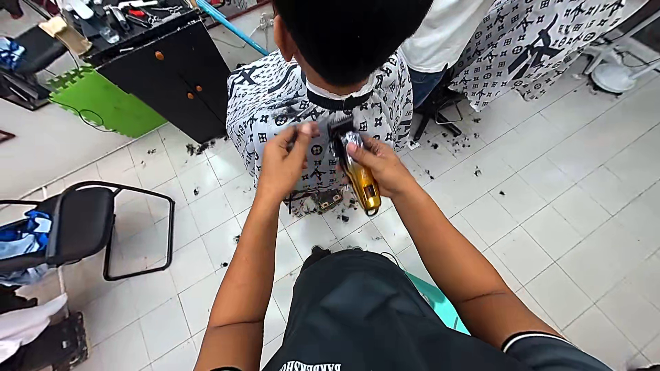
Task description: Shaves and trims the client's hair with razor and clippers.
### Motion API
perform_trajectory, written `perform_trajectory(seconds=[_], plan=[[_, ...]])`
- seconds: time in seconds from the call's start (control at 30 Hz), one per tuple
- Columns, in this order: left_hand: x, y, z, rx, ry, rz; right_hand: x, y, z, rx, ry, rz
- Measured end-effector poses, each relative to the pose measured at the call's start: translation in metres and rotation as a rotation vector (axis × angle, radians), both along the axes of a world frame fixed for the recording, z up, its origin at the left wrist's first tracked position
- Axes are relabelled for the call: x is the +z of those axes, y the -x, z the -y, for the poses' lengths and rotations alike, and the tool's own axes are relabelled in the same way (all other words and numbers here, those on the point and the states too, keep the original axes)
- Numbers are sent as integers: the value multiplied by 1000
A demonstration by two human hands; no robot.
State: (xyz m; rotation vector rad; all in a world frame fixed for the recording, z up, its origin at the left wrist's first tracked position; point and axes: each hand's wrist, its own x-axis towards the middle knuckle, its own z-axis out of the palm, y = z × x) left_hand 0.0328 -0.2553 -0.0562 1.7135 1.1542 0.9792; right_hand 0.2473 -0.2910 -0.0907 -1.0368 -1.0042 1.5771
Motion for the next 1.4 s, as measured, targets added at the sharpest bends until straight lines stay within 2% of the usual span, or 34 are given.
perform_trajectory(seconds=[0.07, 0.17, 0.33, 0.47, 0.57, 0.7, 0.87, 1.03, 1.13, 1.23, 1.3, 1.33, 1.4], plan=[[12, 3, -10, 57, -81, 59, 6, -5, -17, -91, -15, 73], [37, 0, -17, 95, -165, 218, 14, -18, -33, -84, 6, 100], [68, 4, -24, 100, -383, 284, 21, -27, -39, -50, 91, -18], [80, -2, -24, 129, -372, 572, 17, -28, -41, -58, 29, -17], [81, -4, -23, 93, -275, 758, 16, -30, -41, -48, 46, -41], [77, -6, -21, 59, -184, 883, 14, -34, -42, -25, 12, -39], [62, -28, -26, 62, -179, 833, -2, -41, -39, 37, -121, -24], [5, -51, -60, 141, -173, 683, -16, -63, -18, 184, 28, -40], [-14, -51, -71, 154, -54, 856, -12, -85, -17, 256, 58, 66], [-26, -47, -88, 238, 6, 875, -5, -106, -22, 331, 40, 136], [-32, -43, -94, 286, 96, 973, 1, -114, -30, 374, 13, 125], [-30, -42, -92, 292, 102, 1040, 4, -116, -35, 382, 0, 123], [-23, -43, -82, 292, -34, 1057, 8, -115, -45, 377, -25, 139]])
